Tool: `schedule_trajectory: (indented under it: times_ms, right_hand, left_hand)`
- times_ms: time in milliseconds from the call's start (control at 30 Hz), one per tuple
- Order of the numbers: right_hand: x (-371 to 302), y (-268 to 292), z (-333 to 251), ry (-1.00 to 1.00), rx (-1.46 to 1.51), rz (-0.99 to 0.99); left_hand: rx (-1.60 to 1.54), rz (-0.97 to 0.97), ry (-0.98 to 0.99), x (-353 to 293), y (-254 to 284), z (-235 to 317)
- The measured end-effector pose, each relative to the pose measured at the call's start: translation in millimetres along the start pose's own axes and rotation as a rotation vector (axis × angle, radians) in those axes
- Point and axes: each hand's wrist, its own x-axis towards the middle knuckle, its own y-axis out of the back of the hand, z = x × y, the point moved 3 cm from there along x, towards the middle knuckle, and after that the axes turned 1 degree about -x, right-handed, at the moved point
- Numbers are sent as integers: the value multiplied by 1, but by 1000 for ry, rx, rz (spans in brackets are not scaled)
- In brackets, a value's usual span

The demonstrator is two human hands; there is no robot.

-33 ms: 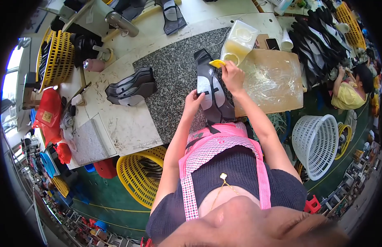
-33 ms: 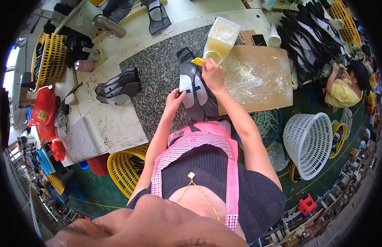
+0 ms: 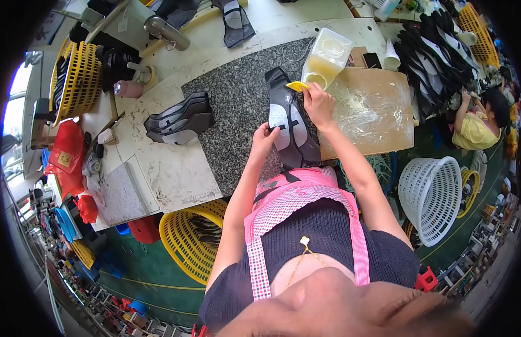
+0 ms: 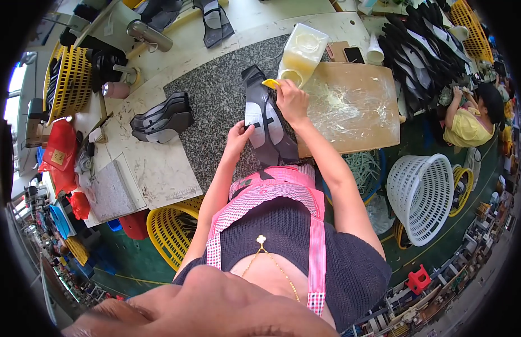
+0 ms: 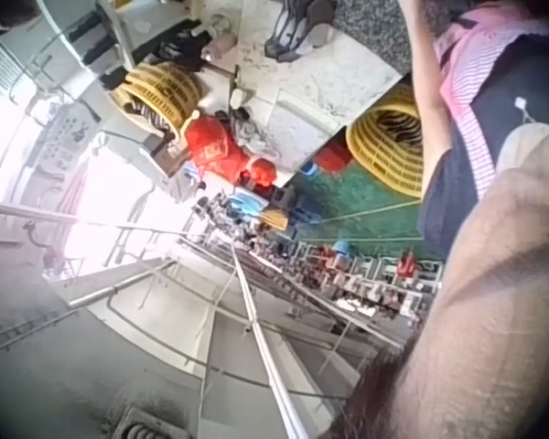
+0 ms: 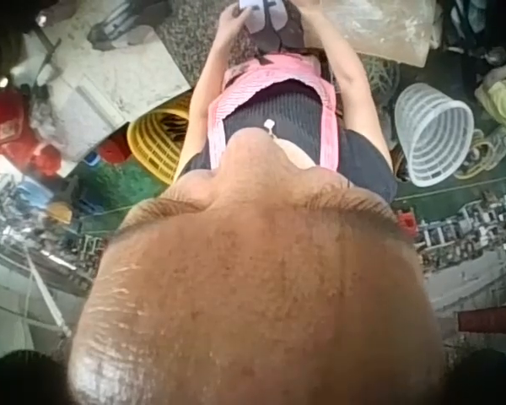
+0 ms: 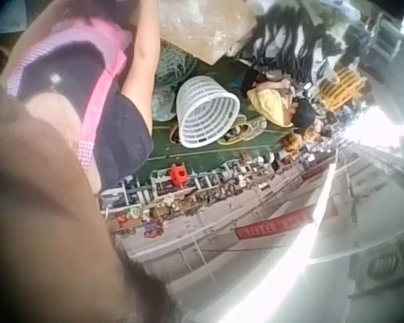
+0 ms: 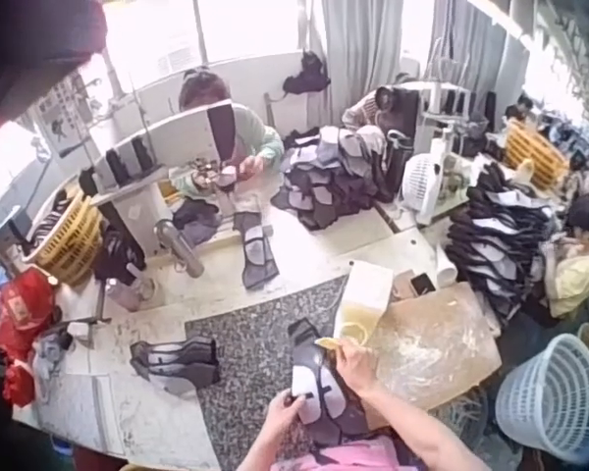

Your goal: Applying adhesive to shoe upper parts and stacking them in a manufacturing setting.

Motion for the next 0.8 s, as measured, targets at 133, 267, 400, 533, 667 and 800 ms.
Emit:
schedule_trajectory:
  times_ms: [133,267,400,533,667,800]
  right_hand:
    - [-17,7,6,54,-6,-118]
    - [3,16,-5,-3,93,-26]
    - [-12,-11,15,-43,63,-159]
    - [-36,3,34,-229,369,-337]
    - [-41,13,22,-305,423,-221]
    - [-80,29,22,11,209,-285]
  left_hand:
    - [15,-17,72,-2,3,-2]
    - [-65,-46,75,-2,2,2]
    - [-74,-132,124,-5,-1,14]
    - [-98,-185,188,2,13,-5]
    - [-250,-130,224,0,7,7]
    - [-256,-138,237,2,12,-3]
